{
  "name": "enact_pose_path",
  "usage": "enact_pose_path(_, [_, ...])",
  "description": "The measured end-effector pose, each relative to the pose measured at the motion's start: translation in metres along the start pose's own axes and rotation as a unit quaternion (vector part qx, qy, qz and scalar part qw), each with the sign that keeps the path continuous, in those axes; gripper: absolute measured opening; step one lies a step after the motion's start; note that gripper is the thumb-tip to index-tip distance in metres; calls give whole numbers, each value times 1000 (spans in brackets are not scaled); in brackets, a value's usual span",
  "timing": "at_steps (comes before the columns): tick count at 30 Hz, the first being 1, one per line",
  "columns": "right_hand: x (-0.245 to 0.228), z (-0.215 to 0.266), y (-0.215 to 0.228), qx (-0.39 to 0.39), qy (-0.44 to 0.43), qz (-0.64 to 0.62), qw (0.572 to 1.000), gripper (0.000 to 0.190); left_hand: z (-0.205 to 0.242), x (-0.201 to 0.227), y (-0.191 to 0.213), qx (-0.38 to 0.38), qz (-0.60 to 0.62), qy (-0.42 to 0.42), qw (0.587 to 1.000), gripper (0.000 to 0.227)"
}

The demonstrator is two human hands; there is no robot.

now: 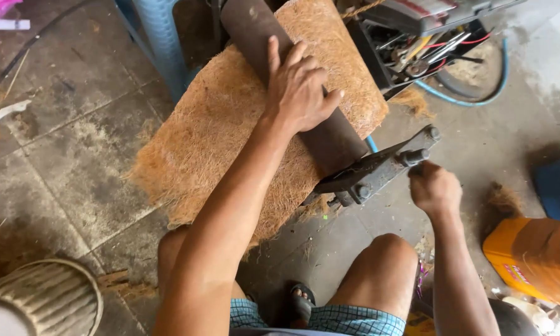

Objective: The person operates a manual roller machine to press a sheet of coconut fiber, then moves to a white table to fold the processed sheet multiple times.

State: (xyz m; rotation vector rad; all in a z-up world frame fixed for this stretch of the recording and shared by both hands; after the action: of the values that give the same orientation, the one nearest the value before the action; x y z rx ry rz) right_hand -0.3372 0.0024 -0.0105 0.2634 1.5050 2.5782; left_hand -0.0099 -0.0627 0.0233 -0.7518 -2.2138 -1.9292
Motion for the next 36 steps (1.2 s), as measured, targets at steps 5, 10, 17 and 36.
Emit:
enact_pose_path(5, [14, -78, -84, -41, -18, -5, 999, 27, 22, 0, 12, 68, 36, -21, 997, 42])
enact_pose_path(10, [20, -69, -67, -77, -5, 59, 995, 35, 11, 3, 3, 22, 50, -1, 998, 41])
enact_pose_path(17, [25, -113, -109, -76, -35, 19, 996, 36, 17, 5, 14, 118, 61, -31, 991, 32])
enact_pose_path(36, [-39, -32, -170, -168, 92, -57, 980, 27, 24, 16, 10, 132, 68, -32, 988, 40])
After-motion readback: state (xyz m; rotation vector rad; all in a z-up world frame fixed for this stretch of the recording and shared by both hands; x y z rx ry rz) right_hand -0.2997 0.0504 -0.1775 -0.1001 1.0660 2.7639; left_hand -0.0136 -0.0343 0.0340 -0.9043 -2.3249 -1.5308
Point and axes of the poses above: each hand's wrist, its own z-axis away from the middle knuckle, its own y-axis out of the back of the hand, x = y × z, the point moved 5 cm from there along -z, towards the middle knuckle, and after that the axes turned 13 degrees about -x, right-handed, at the moved point
